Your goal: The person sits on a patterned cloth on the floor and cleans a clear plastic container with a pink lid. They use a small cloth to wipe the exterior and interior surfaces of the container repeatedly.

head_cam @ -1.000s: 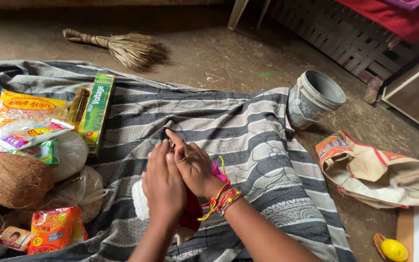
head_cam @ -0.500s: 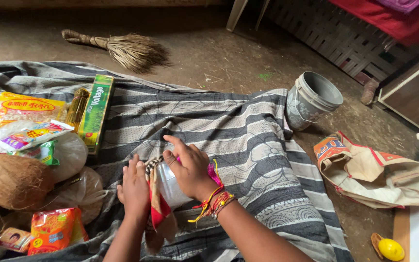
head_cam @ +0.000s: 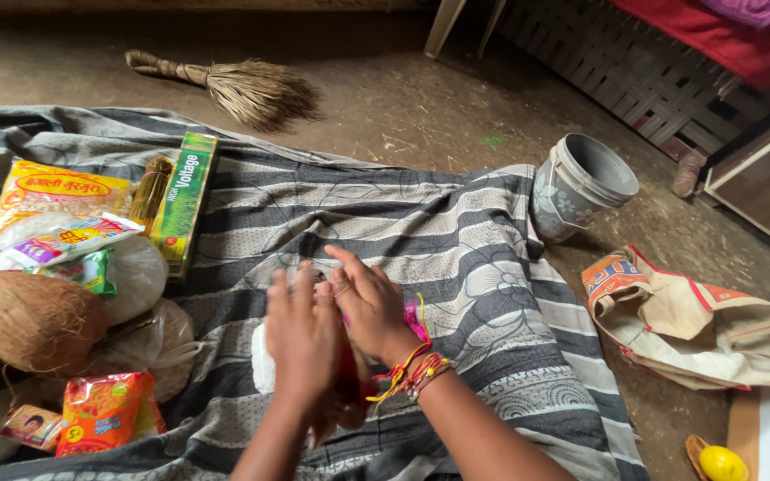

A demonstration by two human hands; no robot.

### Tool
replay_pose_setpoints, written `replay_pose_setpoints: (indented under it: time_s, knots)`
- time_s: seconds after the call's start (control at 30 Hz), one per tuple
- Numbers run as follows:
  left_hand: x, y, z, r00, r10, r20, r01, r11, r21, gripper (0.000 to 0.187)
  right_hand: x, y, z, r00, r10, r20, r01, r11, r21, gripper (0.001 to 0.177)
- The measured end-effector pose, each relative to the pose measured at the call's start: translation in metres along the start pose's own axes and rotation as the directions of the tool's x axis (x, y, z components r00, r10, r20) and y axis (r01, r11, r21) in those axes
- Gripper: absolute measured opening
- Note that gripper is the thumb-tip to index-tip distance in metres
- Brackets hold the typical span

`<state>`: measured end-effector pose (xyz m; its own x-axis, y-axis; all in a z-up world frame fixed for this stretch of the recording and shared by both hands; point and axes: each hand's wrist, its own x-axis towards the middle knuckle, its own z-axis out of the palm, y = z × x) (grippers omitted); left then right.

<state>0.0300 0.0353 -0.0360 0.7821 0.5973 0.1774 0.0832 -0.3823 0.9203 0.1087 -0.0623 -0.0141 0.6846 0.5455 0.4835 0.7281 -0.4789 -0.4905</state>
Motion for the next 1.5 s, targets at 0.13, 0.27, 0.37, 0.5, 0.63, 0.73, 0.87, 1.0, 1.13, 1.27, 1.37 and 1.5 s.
replay_pose_setpoints:
  time_s: [0.13, 0.27, 0.37, 0.5, 0.63, 0.73, 0.87, 1.0, 1.13, 1.27, 1.37, 1.5]
  knots:
    - [0.023, -0.05, 0.005, 0.99, -0.14, 0.033, 0.133, 0.981, 0.144, 0.051, 0.003, -0.005, -0.002, 0.988, 0.142, 0.052, -0.145, 0.989, 0.044, 0.039]
    - [0.033, -0.086, 0.001, 0.974, -0.224, -0.016, 0.221, 0.945, 0.243, 0.05, 0.002, -0.002, -0.012, 0.977, 0.199, 0.074, -0.207, 0.972, 0.114, 0.037]
    - [0.032, -0.094, -0.008, 0.884, -0.466, 0.033, 0.455, 0.874, 0.173, 0.05, -0.001, 0.001, -0.013, 0.979, 0.197, 0.055, -0.203, 0.971, 0.128, 0.036]
    - [0.024, -0.105, -0.003, 0.944, -0.325, -0.046, 0.327, 0.917, 0.227, 0.05, -0.003, 0.003, -0.008, 0.973, 0.231, 0.018, -0.231, 0.969, 0.089, 0.035]
    - [0.016, -0.105, 0.007, 0.978, -0.184, -0.094, 0.204, 0.936, 0.287, 0.054, -0.004, 0.011, -0.007, 0.961, 0.277, 0.018, -0.277, 0.955, 0.109, 0.036]
    - [0.004, -0.078, 0.012, 0.984, -0.172, -0.053, 0.18, 0.94, 0.289, 0.067, -0.003, 0.017, -0.01, 0.957, 0.288, 0.041, -0.291, 0.946, 0.14, 0.036]
    - [-0.026, -0.025, 0.015, 0.995, -0.077, -0.058, 0.082, 0.992, 0.096, 0.072, -0.004, 0.014, -0.004, 0.966, 0.255, 0.036, -0.256, 0.966, 0.042, 0.036]
    - [-0.033, 0.012, 0.016, 0.999, -0.026, -0.033, 0.024, 0.998, -0.057, 0.067, 0.001, 0.012, -0.001, 0.973, 0.225, 0.049, -0.224, 0.974, -0.023, 0.039]
    - [-0.024, 0.011, 0.015, 0.998, -0.068, 0.009, 0.067, 0.994, 0.088, 0.067, 0.003, 0.007, -0.001, 0.967, 0.244, 0.068, -0.244, 0.97, -0.014, 0.043]
    - [0.007, -0.02, 0.008, 0.977, -0.207, 0.058, 0.194, 0.965, 0.177, 0.062, 0.002, 0.001, -0.004, 0.975, 0.218, 0.034, -0.219, 0.976, 0.023, 0.041]
    - [0.019, -0.042, -0.001, 0.958, -0.281, 0.058, 0.262, 0.939, 0.223, 0.06, 0.001, 0.002, -0.008, 0.975, 0.221, 0.032, -0.222, 0.974, 0.053, 0.038]
    - [0.029, -0.063, -0.012, 0.833, -0.548, 0.077, 0.514, 0.818, 0.259, 0.06, -0.002, 0.004, -0.011, 0.967, 0.249, 0.046, -0.253, 0.96, 0.118, 0.034]
